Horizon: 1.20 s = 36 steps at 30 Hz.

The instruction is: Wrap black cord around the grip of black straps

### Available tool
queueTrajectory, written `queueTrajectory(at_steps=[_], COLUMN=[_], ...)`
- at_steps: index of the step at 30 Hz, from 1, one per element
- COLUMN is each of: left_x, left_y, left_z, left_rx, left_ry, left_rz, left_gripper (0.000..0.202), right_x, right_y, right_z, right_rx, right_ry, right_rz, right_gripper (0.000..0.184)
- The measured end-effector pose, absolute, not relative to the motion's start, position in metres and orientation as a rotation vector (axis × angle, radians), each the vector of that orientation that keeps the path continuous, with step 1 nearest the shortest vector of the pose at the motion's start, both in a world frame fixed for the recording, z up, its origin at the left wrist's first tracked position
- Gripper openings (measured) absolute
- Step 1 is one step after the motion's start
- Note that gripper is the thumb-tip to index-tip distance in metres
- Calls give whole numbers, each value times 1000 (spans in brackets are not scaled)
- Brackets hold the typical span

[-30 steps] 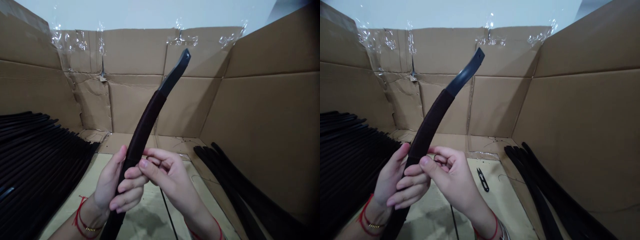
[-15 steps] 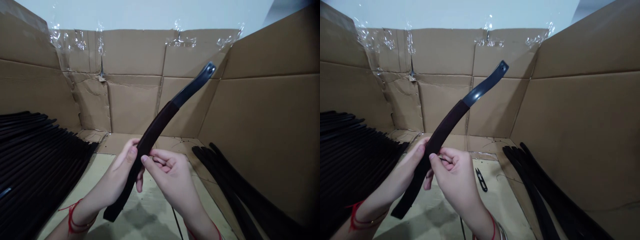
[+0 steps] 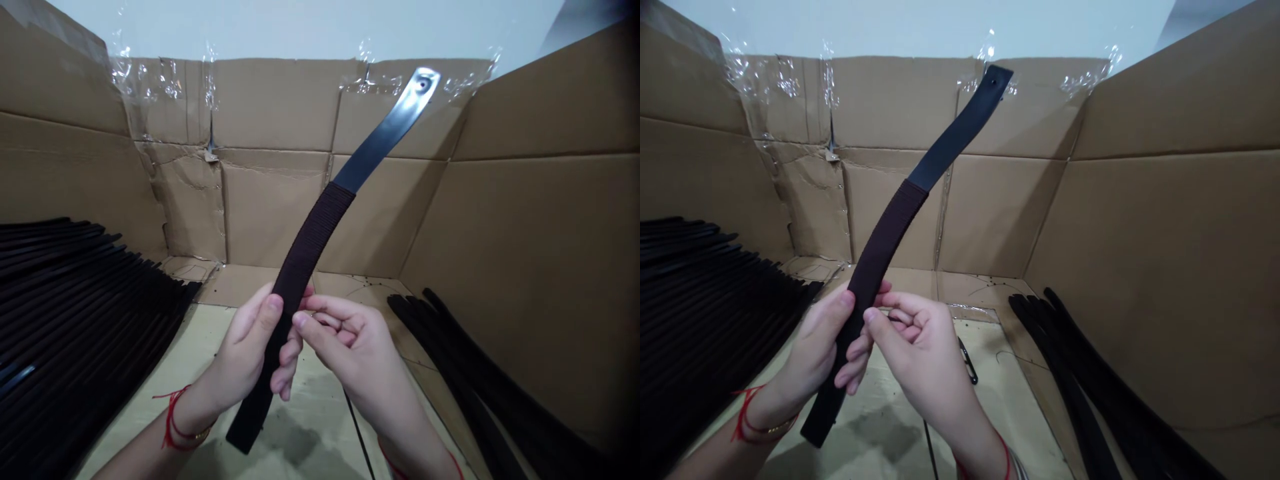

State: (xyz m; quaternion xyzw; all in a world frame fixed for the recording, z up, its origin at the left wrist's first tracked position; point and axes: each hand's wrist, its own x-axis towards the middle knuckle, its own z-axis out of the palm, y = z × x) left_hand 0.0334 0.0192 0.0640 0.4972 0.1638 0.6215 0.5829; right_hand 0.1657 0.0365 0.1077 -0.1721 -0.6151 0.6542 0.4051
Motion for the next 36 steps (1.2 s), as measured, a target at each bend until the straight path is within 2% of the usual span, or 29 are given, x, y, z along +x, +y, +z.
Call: queueTrajectory(at_steps=[14, 18, 21, 25, 31, 36], left_x=[33, 34, 35, 33, 28, 21], left_y=[29, 29, 26, 24, 26, 36], left_z=[56, 53, 54, 58, 54, 33], left_rx=[1213, 1149, 1028, 886, 863, 927], left_ry=[424, 258, -35, -228, -134, 72], left_rz=[1443, 1385, 1258, 1113, 996, 836], left_gripper=[31, 31, 43, 60, 64, 81], right_x=[164, 164, 166, 168, 167, 159], right_y=[40, 40, 44, 52, 52, 53], right_z=[103, 103, 104, 103, 101, 98], right_rx=[-476, -462, -409, -366, -386, -416], right_ry=[-1563, -1572, -1618, -1613, -1556, -1498], right_rz=[1650, 1625, 1602, 1762, 1645, 1640], right_gripper=[24, 22, 18, 21, 16, 30])
